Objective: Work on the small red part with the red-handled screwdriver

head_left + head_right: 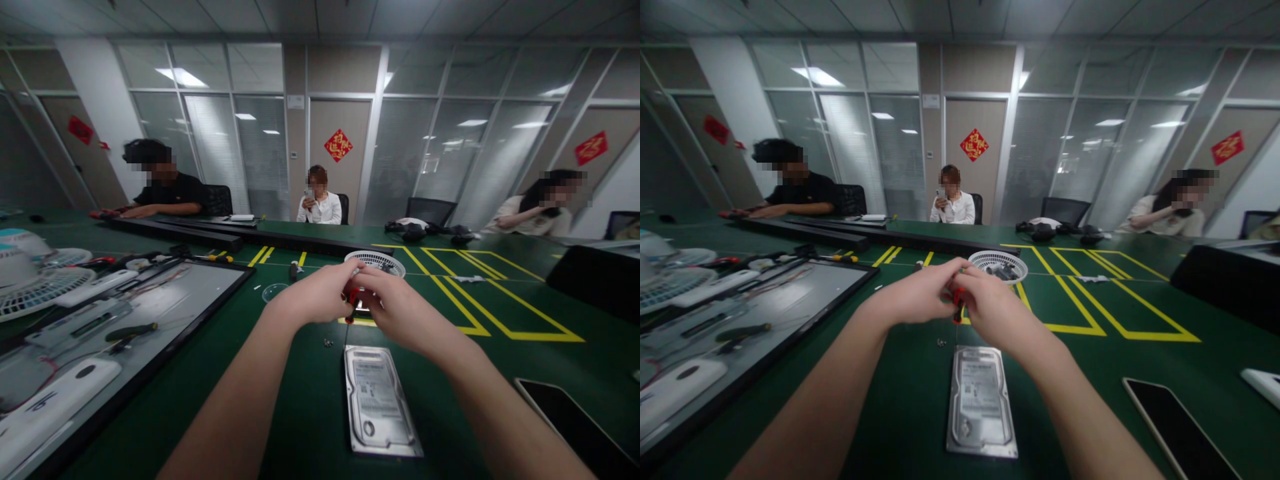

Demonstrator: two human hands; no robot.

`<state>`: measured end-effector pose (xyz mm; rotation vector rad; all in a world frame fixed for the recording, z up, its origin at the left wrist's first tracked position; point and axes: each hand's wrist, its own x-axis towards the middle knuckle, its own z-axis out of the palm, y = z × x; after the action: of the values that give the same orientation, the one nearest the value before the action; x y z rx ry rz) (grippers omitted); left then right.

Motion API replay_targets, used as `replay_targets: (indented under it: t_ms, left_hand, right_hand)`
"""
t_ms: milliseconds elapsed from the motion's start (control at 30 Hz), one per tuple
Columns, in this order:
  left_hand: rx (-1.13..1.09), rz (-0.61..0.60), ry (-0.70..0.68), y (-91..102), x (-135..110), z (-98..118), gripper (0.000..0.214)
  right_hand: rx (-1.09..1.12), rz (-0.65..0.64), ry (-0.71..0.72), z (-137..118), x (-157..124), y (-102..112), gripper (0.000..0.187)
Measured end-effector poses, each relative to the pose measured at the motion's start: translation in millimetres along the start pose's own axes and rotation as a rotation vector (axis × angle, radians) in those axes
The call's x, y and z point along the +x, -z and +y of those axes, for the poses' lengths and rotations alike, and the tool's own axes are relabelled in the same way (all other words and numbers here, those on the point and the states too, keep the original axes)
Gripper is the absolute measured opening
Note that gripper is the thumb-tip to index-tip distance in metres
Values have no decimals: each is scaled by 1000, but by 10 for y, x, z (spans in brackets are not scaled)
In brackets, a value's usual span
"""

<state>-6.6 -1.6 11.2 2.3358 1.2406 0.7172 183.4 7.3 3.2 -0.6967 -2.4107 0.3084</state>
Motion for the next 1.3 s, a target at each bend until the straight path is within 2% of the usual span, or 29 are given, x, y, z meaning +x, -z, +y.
replay_targets:
  t_ms: [100, 200, 267, 400, 500, 633, 733, 867, 967, 1100, 1200, 1300]
  left_hand:
    - [-23, 3, -24, -9, 5, -11, 53]
    - [-15, 0, -6, -11, 12, -22, 45]
    - [12, 2, 10, -8, 16, -23, 39]
    - [46, 2, 20, 0, 15, -19, 35]
    - [44, 1, 8, 2, 6, -20, 38]
    - [40, 0, -6, 12, -6, -4, 47]
    - [38, -8, 3, 24, -12, 21, 54]
    - [12, -11, 7, 19, -8, 16, 55]
    - [-3, -20, 19, 2, 3, -18, 46]
    - [36, -13, 17, -1, 12, -34, 35]
    - [55, -12, 7, 8, 9, -26, 36]
    - [62, -2, -6, 7, 4, -25, 42]
  right_hand:
    - [-50, 3, -35, 4, 5, -4, 25]
    - [-126, 31, -81, 23, 8, -29, 9]
    - [-165, 50, -125, 32, 9, -53, 6]
    - [-169, 71, -164, 23, 6, -80, 7]
    - [-122, 62, -110, 3, 1, -63, 4]
    - [-15, 36, -1, -5, 2, -31, 25]
    - [1, 11, -9, 2, 6, -32, 29]
    - [-61, 25, -59, 16, 8, -49, 16]
    - [-116, 51, -109, 19, 13, -65, 4]
    - [-139, 68, -151, 12, 17, -76, 8]
    - [-100, 56, -105, 14, 7, -65, 2]
    - [-38, 32, -13, 30, -4, -49, 21]
